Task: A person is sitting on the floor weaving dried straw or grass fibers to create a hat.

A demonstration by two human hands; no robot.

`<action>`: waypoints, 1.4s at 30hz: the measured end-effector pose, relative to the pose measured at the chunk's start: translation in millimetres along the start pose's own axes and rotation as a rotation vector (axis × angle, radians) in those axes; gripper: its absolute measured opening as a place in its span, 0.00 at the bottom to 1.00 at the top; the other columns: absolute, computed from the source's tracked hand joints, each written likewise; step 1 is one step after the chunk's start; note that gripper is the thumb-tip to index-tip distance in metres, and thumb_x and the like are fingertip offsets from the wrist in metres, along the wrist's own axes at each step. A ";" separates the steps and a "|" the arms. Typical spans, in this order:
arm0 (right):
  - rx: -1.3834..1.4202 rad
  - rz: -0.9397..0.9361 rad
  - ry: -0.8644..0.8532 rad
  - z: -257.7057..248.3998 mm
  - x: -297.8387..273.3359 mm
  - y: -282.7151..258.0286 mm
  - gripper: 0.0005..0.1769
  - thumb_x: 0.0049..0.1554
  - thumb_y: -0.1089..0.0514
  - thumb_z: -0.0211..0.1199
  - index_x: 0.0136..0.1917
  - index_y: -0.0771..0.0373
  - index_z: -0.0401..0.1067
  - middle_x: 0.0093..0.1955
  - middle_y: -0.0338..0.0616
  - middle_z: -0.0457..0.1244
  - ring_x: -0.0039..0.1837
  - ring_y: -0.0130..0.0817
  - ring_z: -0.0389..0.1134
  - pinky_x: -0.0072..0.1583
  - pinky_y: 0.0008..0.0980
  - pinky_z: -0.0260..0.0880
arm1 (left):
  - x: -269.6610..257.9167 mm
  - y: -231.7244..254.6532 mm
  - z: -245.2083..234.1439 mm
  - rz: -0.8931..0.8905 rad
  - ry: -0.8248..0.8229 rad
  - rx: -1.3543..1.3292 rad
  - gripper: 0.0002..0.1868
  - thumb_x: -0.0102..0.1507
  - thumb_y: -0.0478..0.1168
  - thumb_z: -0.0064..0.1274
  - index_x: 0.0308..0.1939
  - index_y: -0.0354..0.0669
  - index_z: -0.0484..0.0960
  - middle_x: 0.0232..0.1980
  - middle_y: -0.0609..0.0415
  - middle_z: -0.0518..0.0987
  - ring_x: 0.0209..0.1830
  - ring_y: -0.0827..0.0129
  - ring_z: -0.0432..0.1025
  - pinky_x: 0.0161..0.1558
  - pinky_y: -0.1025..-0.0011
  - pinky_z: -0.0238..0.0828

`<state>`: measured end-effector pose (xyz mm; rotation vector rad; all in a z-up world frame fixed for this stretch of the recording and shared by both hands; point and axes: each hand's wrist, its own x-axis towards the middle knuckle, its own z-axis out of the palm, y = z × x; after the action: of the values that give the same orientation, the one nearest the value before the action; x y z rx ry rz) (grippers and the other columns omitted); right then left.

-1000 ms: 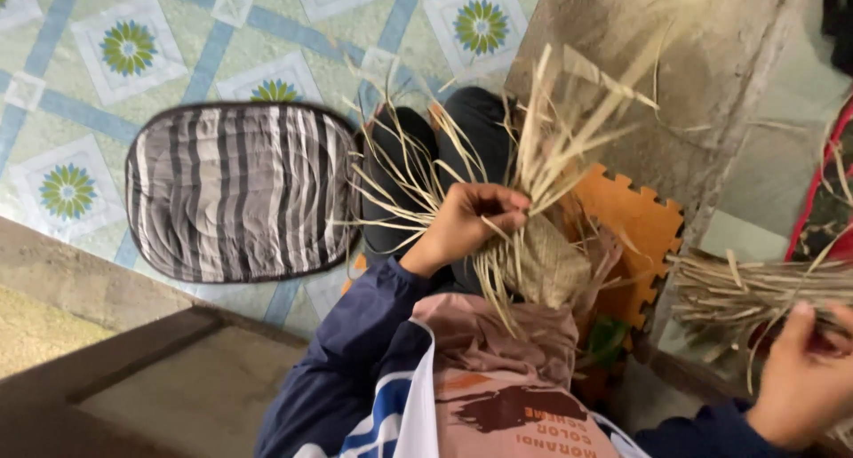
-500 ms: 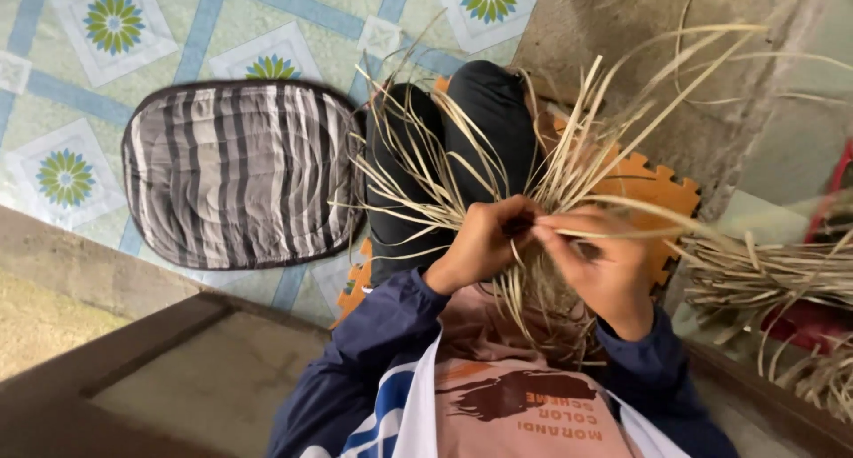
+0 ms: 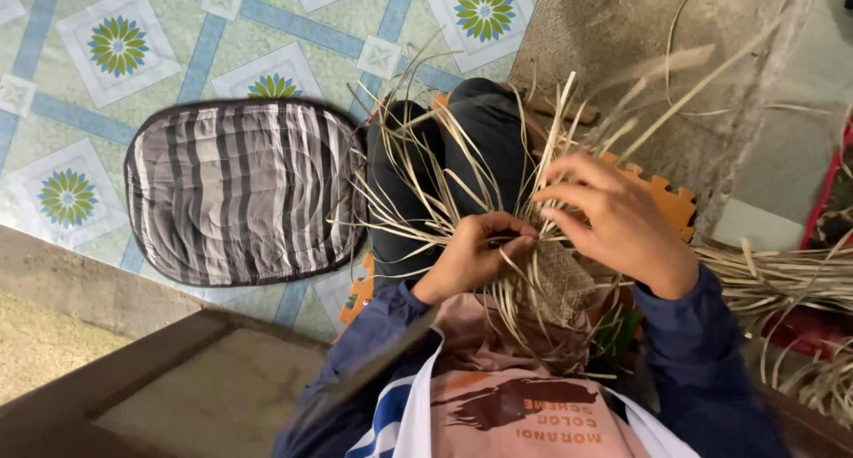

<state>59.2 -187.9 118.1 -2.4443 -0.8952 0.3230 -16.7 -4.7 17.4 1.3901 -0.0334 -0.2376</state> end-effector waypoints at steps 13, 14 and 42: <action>0.119 0.151 0.204 27.2 -22.9 4.8 0.09 0.52 0.58 0.77 0.44 0.61 0.81 0.51 0.43 0.62 0.51 0.45 0.69 0.53 0.43 0.73 | -4.7 -8.3 7.0 0.102 0.167 -0.081 0.08 0.61 0.31 0.64 0.43 0.41 0.83 0.37 0.53 0.85 0.40 0.69 0.81 0.46 0.71 0.78; 0.124 0.153 0.208 29.8 -23.6 8.4 0.09 0.52 0.58 0.77 0.44 0.61 0.81 0.51 0.43 0.62 0.51 0.45 0.69 0.53 0.43 0.73 | -5.4 -11.2 8.0 0.099 0.163 -0.076 0.08 0.61 0.31 0.64 0.43 0.41 0.83 0.37 0.53 0.85 0.40 0.69 0.81 0.46 0.71 0.78; 0.206 -0.105 0.323 55.8 -10.2 18.3 0.04 0.53 0.61 0.75 0.42 0.58 0.80 0.48 0.39 0.62 0.44 0.42 0.66 0.49 0.39 0.69 | -6.5 3.7 -9.8 -0.026 0.016 -0.154 0.18 0.60 0.29 0.64 0.51 0.37 0.75 0.34 0.49 0.83 0.36 0.70 0.78 0.43 0.71 0.77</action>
<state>39.8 -185.1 61.8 -2.1696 -0.8009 -0.0192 -20.9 6.6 19.9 1.2394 0.0162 -0.2454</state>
